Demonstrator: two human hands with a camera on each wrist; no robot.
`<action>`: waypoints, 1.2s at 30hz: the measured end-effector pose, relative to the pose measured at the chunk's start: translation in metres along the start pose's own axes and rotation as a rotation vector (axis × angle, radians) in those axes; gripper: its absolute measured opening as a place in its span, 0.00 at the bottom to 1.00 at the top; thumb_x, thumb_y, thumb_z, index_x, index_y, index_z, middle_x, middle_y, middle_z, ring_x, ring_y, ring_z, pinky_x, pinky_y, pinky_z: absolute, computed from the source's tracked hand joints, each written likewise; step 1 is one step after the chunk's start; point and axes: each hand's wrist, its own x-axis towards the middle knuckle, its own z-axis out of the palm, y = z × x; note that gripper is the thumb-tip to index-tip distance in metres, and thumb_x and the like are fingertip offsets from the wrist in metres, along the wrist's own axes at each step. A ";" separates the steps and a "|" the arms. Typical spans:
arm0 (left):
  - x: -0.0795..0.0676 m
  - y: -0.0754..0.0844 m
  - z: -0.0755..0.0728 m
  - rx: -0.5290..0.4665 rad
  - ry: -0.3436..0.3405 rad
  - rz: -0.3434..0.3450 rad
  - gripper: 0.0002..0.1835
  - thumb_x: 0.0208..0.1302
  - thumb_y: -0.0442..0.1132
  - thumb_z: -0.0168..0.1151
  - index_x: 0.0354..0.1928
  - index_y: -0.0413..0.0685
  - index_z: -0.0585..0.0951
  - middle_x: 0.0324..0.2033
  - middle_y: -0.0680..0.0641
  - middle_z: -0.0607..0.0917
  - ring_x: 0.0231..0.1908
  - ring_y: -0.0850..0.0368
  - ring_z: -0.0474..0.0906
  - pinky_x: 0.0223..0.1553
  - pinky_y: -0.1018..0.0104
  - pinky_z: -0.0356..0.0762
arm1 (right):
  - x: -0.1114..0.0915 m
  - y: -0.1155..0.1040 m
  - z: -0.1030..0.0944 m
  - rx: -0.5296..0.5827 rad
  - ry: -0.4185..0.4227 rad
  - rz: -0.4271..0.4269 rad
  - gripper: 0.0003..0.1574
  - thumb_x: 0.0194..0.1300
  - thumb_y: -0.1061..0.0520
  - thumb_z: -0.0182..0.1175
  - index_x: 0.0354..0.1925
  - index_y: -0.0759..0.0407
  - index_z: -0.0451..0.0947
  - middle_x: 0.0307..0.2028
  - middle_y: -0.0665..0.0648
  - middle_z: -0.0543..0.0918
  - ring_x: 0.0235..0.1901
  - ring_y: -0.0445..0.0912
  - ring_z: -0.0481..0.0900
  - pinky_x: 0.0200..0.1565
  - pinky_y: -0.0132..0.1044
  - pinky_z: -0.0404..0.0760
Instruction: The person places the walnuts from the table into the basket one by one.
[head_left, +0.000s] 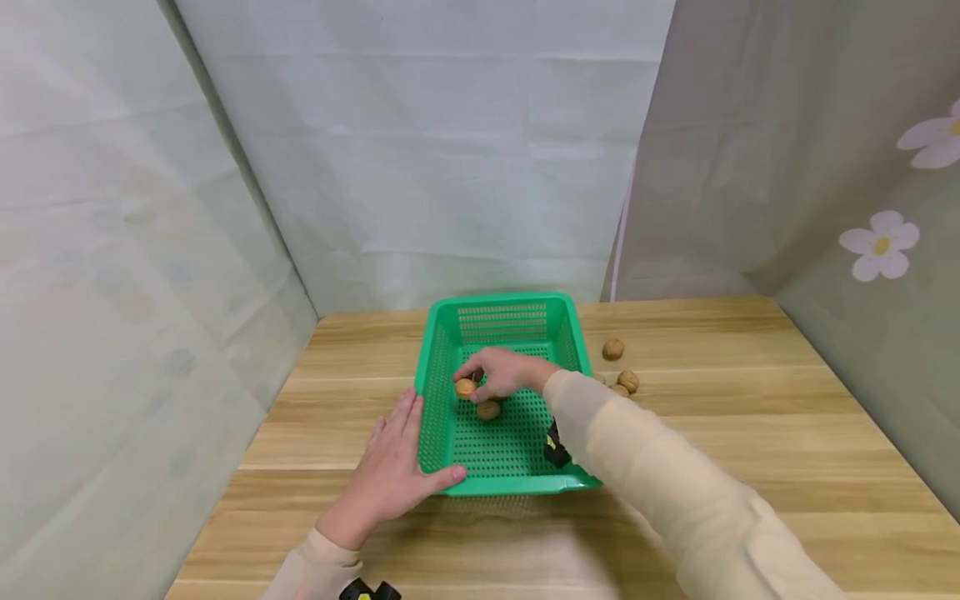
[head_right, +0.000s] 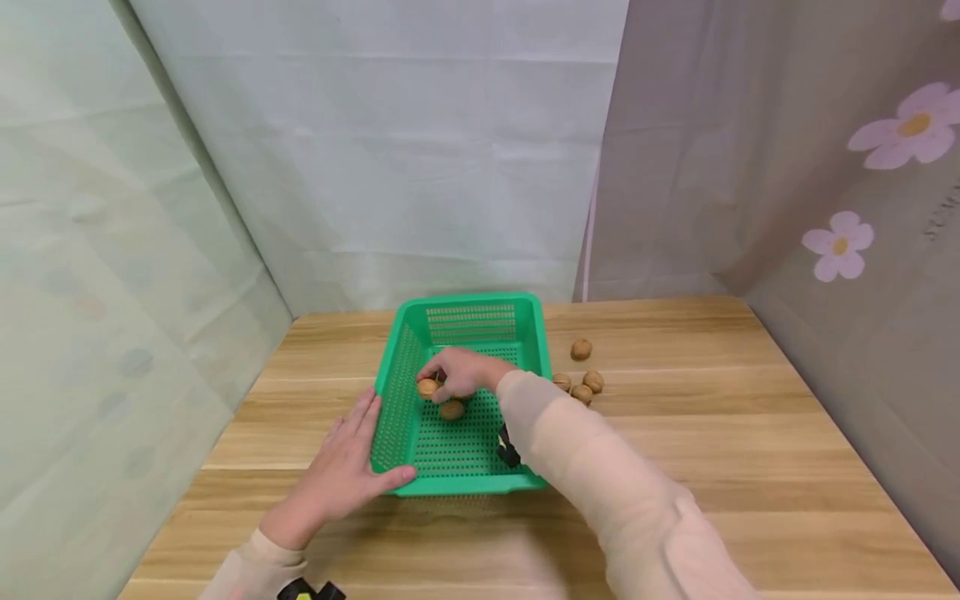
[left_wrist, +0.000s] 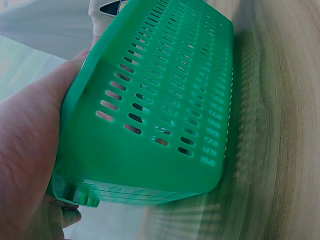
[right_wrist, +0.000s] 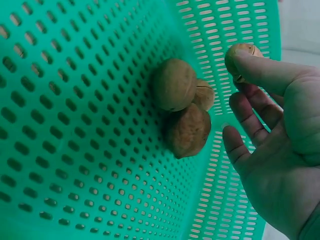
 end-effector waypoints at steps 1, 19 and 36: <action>0.000 0.000 0.001 0.003 -0.001 0.004 0.63 0.50 0.72 0.62 0.72 0.30 0.51 0.74 0.37 0.47 0.72 0.42 0.46 0.64 0.33 0.48 | 0.000 0.000 0.001 -0.010 -0.005 0.001 0.29 0.63 0.55 0.66 0.62 0.52 0.75 0.52 0.47 0.79 0.52 0.43 0.75 0.52 0.36 0.76; 0.001 0.001 -0.002 0.006 -0.004 0.021 0.61 0.52 0.71 0.62 0.72 0.30 0.52 0.73 0.36 0.48 0.72 0.41 0.48 0.64 0.32 0.50 | -0.007 -0.011 -0.010 0.108 0.046 -0.066 0.26 0.66 0.56 0.62 0.62 0.59 0.75 0.57 0.55 0.79 0.53 0.48 0.73 0.52 0.38 0.74; 0.007 0.001 0.001 0.009 -0.009 0.014 0.63 0.51 0.73 0.60 0.73 0.32 0.50 0.74 0.37 0.47 0.72 0.42 0.45 0.65 0.34 0.48 | -0.157 0.012 -0.087 0.173 0.265 -0.125 0.25 0.67 0.51 0.61 0.61 0.54 0.74 0.55 0.52 0.79 0.53 0.46 0.74 0.54 0.46 0.74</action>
